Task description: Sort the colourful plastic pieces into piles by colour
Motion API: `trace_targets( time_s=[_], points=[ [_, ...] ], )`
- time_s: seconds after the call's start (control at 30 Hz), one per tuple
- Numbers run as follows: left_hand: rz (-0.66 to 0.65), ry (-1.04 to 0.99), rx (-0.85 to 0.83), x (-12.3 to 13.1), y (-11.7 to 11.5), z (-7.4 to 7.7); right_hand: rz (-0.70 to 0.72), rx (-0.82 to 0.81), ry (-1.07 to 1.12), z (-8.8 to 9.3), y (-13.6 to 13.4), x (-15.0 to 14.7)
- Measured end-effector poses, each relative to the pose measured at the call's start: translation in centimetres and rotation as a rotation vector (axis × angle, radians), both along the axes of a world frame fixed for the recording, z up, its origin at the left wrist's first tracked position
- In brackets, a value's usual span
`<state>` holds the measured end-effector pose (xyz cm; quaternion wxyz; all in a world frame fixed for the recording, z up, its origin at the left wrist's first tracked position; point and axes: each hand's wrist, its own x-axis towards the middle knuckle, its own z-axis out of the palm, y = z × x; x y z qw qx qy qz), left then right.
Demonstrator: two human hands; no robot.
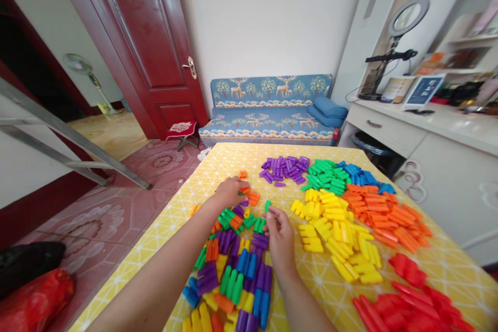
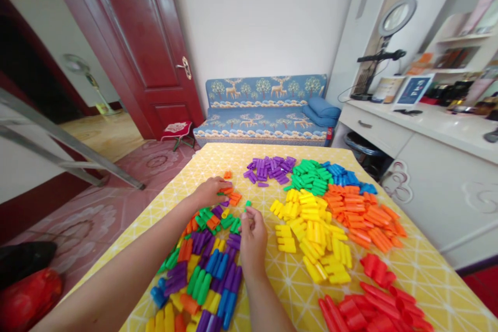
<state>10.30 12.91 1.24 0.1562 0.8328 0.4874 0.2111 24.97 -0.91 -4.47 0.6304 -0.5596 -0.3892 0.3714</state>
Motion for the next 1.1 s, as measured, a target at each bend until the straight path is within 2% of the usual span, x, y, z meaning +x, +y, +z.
trace_targets(
  time_s=[0.1,0.17,0.33,0.4,0.53,0.63,0.73,0.83,0.93,1.1],
  points=[
    [0.004,0.167,0.037,0.1,0.0,-0.8,0.006,0.006,-0.006,-0.2,0.0,0.0],
    [0.013,0.160,0.052,-0.3,0.1,-1.4,0.006,0.009,-0.018,-0.2,0.0,0.0],
    [0.063,-0.101,0.030,-1.9,0.5,-2.7,0.003,0.017,-0.023,-0.4,0.1,0.0],
    [0.090,-0.147,0.036,-2.4,0.4,-2.9,0.000,0.021,-0.027,-0.6,0.2,0.0],
    [0.160,-0.216,0.072,-2.9,-0.8,-2.3,-0.001,0.040,-0.023,-1.2,0.5,0.1],
    [0.212,-0.438,0.035,-2.5,-3.2,-1.4,-0.005,0.053,-0.039,-1.3,0.6,0.0],
    [0.127,-0.732,-0.202,-1.6,-6.3,-1.0,0.020,0.075,-0.068,-0.7,0.3,-0.3],
    [-0.041,-0.789,-0.380,-0.6,-8.8,-1.2,0.107,0.162,-0.132,0.4,-0.2,-0.7],
    [-0.144,-0.725,-0.403,0.0,-9.9,-1.6,0.141,0.257,-0.191,1.0,-0.5,-1.0],
    [-0.166,-0.632,-0.257,0.5,-10.3,-1.7,0.138,0.248,-0.176,0.6,0.0,-0.9]
  ],
)
